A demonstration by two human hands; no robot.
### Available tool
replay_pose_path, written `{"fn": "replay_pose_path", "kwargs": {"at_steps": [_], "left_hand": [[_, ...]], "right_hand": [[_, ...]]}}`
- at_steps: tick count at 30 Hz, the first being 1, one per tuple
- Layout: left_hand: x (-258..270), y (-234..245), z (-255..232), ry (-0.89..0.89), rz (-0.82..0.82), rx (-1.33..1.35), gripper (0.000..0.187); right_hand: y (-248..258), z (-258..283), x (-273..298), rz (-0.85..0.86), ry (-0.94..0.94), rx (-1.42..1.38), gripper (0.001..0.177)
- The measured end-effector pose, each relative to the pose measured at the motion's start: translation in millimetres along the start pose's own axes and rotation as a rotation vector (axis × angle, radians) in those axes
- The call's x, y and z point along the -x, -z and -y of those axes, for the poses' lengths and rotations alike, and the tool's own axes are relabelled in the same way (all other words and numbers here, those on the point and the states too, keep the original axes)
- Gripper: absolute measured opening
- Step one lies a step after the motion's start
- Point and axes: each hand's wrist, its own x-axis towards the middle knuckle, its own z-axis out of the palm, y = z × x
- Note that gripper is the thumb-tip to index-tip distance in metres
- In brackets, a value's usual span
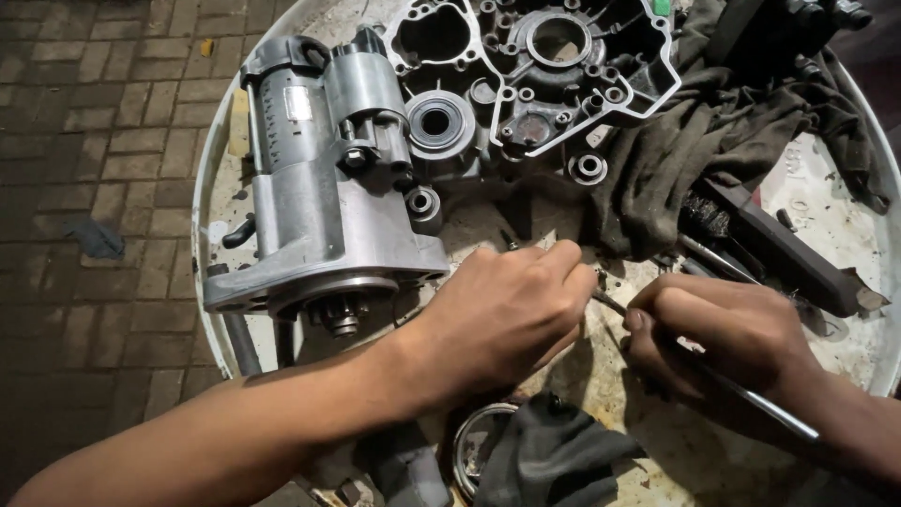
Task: Using a small tool to manipulate and repair internal components of a mechanical assembly, likely a starter motor or engine casing.
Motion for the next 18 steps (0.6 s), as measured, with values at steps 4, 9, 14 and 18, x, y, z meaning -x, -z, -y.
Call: {"fn": "replay_pose_path", "kwargs": {"at_steps": [4,9,14,18], "left_hand": [[-0.4,-0.8,-0.5,-0.008,-0.013,-0.049,0.014],[-1.6,-1.1,-0.1,0.002,0.025,-0.013,0.019],[-0.8,1.4,0.6,0.019,0.047,0.014,0.021],[-0.9,4.4,1.4,0.058,0.055,-0.046,0.027]], "right_hand": [[0.8,1.6,-1.4,-0.050,0.023,0.062,0.028],[-0.2,1.5,-1.8,-0.010,0.024,0.068,0.027],[2.1,-3.1,3.2,-0.053,0.026,0.103,0.027],[6.7,-1.2,1.9,-0.112,0.007,0.154,0.025]]}}
